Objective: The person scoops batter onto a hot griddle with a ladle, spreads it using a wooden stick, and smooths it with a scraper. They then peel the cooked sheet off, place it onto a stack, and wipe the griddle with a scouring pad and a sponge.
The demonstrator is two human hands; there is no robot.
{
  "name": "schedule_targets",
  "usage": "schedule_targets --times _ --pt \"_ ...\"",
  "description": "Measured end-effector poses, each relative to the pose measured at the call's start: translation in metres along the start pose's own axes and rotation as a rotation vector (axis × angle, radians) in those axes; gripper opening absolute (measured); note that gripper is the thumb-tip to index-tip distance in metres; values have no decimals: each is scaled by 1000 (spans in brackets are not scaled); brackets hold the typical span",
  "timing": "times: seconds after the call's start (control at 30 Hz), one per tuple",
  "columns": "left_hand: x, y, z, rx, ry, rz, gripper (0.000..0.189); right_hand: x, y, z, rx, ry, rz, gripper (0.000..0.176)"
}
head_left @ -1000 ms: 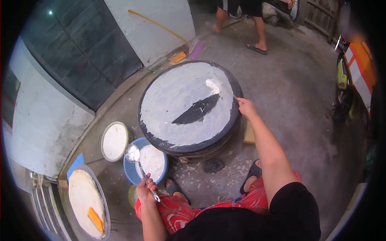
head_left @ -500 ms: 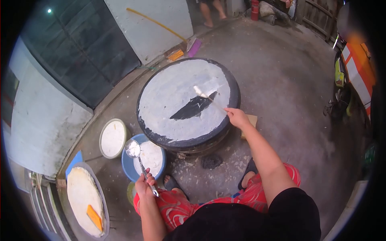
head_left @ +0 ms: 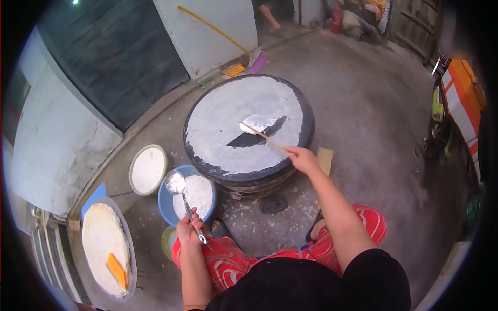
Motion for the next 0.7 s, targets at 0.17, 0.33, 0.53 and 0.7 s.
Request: schedule_targets --times 0.17,0.33,0.53,0.7 --pt "-2 -8 2 0 3 -30 30 7 15 20 -106 81 168 27" --pt "4 -3 3 10 5 -17 29 13 14 -48 42 -10 -82 28" --pt "6 -5 2 0 -20 -27 29 13 18 -16 -48 -30 79 27" --pt "10 -3 1 -18 4 8 32 22 22 -57 125 -130 -135 27"
Point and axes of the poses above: each hand's wrist, its own x-axis away from the middle knuckle, its own y-axis out of the palm, z = x × y, the point moved 7 cm from there along -x, towards the middle knuckle, and after that the axes turned 13 degrees about -y, right-handed, at the moved point
